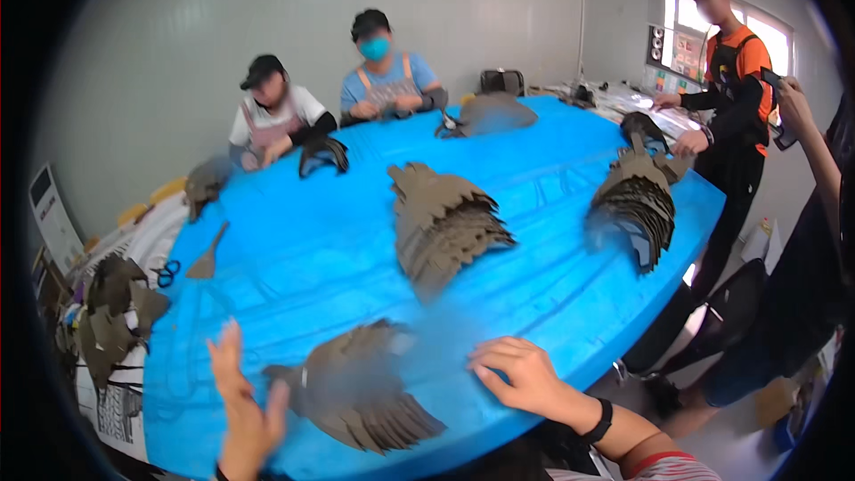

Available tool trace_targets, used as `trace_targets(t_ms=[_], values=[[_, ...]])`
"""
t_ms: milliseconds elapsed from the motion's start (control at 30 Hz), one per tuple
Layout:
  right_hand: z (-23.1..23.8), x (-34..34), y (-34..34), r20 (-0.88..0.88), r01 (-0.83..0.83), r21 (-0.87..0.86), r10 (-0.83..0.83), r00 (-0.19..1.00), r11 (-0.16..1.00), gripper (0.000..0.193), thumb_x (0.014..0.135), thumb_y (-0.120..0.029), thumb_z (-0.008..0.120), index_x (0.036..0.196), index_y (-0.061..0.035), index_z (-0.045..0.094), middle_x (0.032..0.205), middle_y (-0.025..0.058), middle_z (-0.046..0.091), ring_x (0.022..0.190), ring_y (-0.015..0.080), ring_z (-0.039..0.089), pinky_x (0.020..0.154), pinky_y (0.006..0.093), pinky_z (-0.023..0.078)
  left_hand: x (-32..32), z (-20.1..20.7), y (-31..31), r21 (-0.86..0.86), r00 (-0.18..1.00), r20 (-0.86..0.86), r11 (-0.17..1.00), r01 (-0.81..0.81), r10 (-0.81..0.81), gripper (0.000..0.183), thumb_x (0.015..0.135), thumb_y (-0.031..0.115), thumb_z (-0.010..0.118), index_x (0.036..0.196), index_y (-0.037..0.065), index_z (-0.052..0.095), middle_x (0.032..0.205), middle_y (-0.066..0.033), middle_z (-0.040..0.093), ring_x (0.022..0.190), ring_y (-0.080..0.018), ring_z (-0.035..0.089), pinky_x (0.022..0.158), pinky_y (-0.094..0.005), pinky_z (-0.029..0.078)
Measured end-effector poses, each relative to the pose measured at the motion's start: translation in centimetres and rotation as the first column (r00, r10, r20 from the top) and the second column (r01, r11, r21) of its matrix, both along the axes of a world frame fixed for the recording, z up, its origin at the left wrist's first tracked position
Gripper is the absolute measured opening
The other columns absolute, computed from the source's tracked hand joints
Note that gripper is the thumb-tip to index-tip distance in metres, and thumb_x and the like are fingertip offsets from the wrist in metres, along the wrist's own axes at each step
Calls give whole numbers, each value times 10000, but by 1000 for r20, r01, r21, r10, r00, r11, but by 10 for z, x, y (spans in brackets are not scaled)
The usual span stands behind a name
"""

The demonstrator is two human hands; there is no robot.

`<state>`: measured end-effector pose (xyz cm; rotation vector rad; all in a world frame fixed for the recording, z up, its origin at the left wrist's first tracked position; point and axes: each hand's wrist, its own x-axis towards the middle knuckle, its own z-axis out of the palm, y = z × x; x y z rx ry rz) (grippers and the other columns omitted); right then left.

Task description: The recorder is inspecting and manipulating cut brown fabric pieces at a large table in a shoe factory, while other workers perform similar tasks around the table.

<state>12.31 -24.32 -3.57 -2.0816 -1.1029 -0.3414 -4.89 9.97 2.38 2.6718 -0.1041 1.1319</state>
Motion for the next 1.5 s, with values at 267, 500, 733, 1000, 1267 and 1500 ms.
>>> trace_targets(t_ms=[267,500,733,1000,1267,1500], values=[[47,-1,19,135,47,121,-63,989,991,218,905,-222,617,1024,-60,703,1022,115,702,984,297,652,860,400,510,-53,-71,-27,-539,986,157,841,41,53,185,1012,145,487,1062,68,327,1480,-292,372,1202,-358,506,1040,-463,392],[47,-6,45,-424,-189,-184,96,901,965,662,1036,-504,264,872,-99,760,767,190,685,795,405,649,764,456,516,-51,-85,-45,-906,939,340,287,310,59,258,1074,282,398,1038,29,433,1079,-224,619,881,-263,629,833,-380,513],[47,-3,70,-537,-293,-293,97,838,910,856,974,-690,190,739,-20,668,662,193,608,704,412,594,700,483,470,-49,-74,-59,-909,1000,30,416,24,8,263,1068,223,426,945,10,519,862,-117,671,716,-143,597,685,-276,485],[38,-4,84,-524,-391,-295,195,829,872,889,943,-726,290,543,43,485,512,212,449,528,378,511,516,477,378,-50,-67,-66,-786,991,-91,604,-135,103,263,1043,187,453,888,-1,555,808,-99,689,694,-143,599,672,-275,475],[24,-4,86,-536,-462,-247,277,797,852,919,906,-759,361,501,62,440,459,202,380,448,346,451,455,454,342,-49,-63,-69,-775,987,-76,615,-146,139,260,1029,183,484,867,-3,566,790,-88,681,685,-143,590,665,-278,473],[96,-5,69,-399,-416,-527,217,891,741,780,939,-670,407,555,-4,536,495,171,474,508,350,537,499,457,406,-52,-63,-75,-818,982,-58,555,-150,180,260,993,170,583,813,21,468,711,-47,591,677,-118,554,638,-264,469]])
